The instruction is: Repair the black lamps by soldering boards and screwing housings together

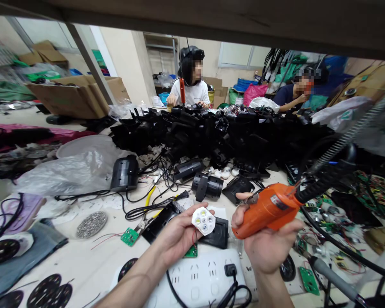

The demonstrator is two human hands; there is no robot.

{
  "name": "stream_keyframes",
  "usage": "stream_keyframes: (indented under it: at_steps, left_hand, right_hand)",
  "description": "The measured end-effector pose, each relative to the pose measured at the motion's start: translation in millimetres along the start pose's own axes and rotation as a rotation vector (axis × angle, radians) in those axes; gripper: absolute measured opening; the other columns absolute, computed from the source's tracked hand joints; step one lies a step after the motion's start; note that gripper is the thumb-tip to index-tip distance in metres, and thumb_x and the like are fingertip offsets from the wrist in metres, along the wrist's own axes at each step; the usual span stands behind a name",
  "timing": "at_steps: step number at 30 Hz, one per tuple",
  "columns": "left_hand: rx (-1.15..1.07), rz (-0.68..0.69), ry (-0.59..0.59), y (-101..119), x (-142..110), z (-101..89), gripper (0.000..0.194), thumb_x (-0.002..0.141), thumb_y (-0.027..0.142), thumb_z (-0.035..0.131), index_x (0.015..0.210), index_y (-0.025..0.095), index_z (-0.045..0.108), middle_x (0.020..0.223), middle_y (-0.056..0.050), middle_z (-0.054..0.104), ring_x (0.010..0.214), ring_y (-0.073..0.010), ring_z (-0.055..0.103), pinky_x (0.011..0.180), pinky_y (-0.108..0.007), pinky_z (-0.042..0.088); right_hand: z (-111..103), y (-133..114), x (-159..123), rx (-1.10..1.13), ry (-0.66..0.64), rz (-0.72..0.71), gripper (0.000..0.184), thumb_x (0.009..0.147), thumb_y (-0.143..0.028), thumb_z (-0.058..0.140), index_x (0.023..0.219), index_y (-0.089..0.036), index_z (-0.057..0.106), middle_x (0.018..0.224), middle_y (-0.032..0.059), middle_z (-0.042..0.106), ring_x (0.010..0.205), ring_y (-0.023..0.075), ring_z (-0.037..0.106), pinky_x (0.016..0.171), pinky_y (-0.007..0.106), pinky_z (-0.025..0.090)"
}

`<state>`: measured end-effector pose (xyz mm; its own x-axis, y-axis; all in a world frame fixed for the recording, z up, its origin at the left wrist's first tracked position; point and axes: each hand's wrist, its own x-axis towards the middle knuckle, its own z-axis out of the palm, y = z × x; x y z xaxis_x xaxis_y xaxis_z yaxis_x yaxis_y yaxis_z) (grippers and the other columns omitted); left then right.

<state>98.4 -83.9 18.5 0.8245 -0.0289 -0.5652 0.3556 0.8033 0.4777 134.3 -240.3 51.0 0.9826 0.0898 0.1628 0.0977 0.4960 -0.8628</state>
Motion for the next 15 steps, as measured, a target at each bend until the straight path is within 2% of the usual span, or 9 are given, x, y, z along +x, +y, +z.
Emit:
stream_keyframes:
  at_steps: [15]
  left_hand:
    - [0.006, 0.02, 0.002, 0.4, -2.1, 0.3, 0.038, 0.08, -0.01, 0.042, 0.11, 0.005, 0.06, 0.086, -0.014, 0.073, 0.078, -0.0187, 0.073, 0.07, -0.025, 0.058]
  right_hand:
    - [0.1, 4.0, -0.4, 0.022, -0.039, -0.04, 0.067, 0.072, -0.081, 0.05, 0.087, -0.02, 0.074, 0.054, 0.0041, 0.062, 0.045, 0.0176, 0.052, 0.043, 0.028, 0.042]
